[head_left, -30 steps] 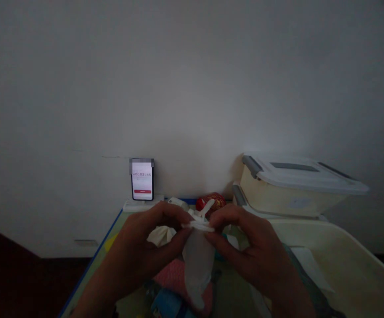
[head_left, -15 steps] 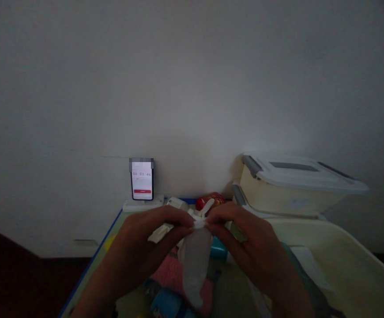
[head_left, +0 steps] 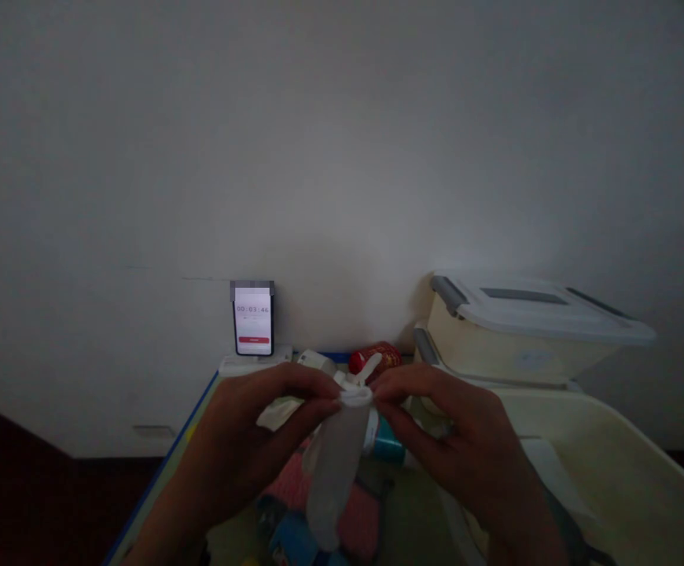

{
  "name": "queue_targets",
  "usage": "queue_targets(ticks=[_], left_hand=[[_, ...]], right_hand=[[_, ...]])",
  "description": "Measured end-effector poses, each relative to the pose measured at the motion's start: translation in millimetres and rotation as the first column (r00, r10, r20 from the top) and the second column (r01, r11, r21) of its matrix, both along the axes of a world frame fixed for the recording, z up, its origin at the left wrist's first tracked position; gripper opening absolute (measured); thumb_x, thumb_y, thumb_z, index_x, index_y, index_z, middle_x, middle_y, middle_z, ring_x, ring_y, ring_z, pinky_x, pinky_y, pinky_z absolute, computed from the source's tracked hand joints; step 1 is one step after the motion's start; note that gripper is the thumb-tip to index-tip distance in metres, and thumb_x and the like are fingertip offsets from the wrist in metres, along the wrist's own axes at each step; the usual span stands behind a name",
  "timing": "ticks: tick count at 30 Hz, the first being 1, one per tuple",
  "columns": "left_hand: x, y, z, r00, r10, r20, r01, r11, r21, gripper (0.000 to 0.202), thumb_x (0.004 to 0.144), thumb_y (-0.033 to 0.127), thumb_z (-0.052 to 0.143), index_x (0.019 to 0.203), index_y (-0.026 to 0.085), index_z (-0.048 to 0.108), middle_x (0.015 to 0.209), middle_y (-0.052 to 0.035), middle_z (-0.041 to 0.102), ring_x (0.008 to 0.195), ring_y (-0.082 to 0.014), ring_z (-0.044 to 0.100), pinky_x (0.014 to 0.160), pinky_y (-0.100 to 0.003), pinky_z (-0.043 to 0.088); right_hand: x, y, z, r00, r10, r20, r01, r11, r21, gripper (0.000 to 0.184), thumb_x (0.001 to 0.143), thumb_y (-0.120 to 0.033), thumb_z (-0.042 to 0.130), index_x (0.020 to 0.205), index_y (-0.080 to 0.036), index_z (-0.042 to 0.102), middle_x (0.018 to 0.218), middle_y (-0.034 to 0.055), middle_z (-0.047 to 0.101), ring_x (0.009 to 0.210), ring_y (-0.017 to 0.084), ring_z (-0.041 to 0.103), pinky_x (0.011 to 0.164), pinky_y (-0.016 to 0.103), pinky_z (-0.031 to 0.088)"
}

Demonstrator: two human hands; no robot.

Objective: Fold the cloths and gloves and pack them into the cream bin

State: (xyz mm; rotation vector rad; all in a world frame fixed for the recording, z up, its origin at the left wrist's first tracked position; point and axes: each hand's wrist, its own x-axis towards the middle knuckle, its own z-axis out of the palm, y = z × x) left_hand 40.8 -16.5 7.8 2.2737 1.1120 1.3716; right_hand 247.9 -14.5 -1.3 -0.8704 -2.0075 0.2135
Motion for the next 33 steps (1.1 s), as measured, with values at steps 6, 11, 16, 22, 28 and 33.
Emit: queue_targets(ticks=[6,11,16,22,28,33], left_hand=[[1.0,-0.3,-0.7,1.0,-0.015,0.001,0.015,0.999,-0.03,0.005,0.077,0.016,0.065,0.079,0.02,0.066,0.072,0.0009,0.073,0.064,-0.0117,0.068,0.059,-0.017,0.054],[1.8,-0.7,-1.4,1.0,-0.01,0.001,0.01,0.998,-0.064,0.003,0.078,0.017,0.064,0.078,0.019,0.067,0.071,0.0002,0.073,0.06,-0.0124,0.067,0.055,-0.018,0.054],[1.4,-0.8,-1.6,1.0,-0.015,0.008,0.016,0.997,-0.071,0.003,0.078,0.018,0.064,0.079,0.019,0.067,0.071,0.0,0.073,0.061,-0.0124,0.067,0.054,-0.017,0.054],[1.8,0.6,-0.2,1.0,-0.01,0.013,0.011,0.999,-0.04,0.004,0.077,0.016,0.065,0.078,0.02,0.066,0.071,0.0013,0.072,0.063,-0.0115,0.067,0.059,-0.017,0.054],[1.2,0.4,-2.2,0.999,-0.019,0.034,0.02,0.999,-0.037,0.009,0.077,0.013,0.066,0.08,0.021,0.066,0.073,0.0034,0.073,0.065,-0.0095,0.067,0.061,-0.014,0.053],[1.6,1.8,-1.8,0.999,-0.029,0.016,0.03,0.998,-0.061,0.008,0.079,0.013,0.063,0.082,0.02,0.066,0.077,0.0012,0.073,0.07,-0.0115,0.068,0.063,-0.016,0.053]], right_hand=[[0.6,1.5,0.5,1.0,-0.003,0.024,0.001,0.994,0.11,0.011,0.08,-0.013,0.065,0.088,-0.02,0.064,0.086,0.0004,0.073,0.079,0.013,0.068,0.074,0.023,0.052],[1.1,2.6,-3.1,0.997,-0.049,0.057,0.039,0.986,0.164,0.011,0.08,-0.015,0.064,0.088,-0.021,0.067,0.089,0.0014,0.073,0.08,0.015,0.068,0.073,0.028,0.055],[0.5,2.7,-4.2,0.997,-0.051,0.054,0.041,0.984,0.176,0.01,0.079,-0.015,0.065,0.087,-0.021,0.066,0.087,0.0016,0.072,0.079,0.015,0.068,0.073,0.028,0.054],[0.5,2.3,-3.8,0.998,-0.039,0.051,0.03,0.987,0.157,0.011,0.078,-0.012,0.065,0.085,-0.02,0.064,0.086,0.0012,0.072,0.078,0.014,0.067,0.072,0.028,0.053],[1.1,3.5,-5.0,0.998,-0.048,0.051,0.039,0.985,0.169,0.013,0.078,-0.015,0.066,0.089,-0.022,0.064,0.088,0.0004,0.072,0.08,0.014,0.067,0.072,0.028,0.053],[0.7,3.0,-4.0,0.997,-0.057,0.058,0.046,0.983,0.176,0.012,0.079,-0.015,0.067,0.089,-0.022,0.065,0.087,-0.001,0.074,0.077,0.014,0.069,0.07,0.026,0.053]])
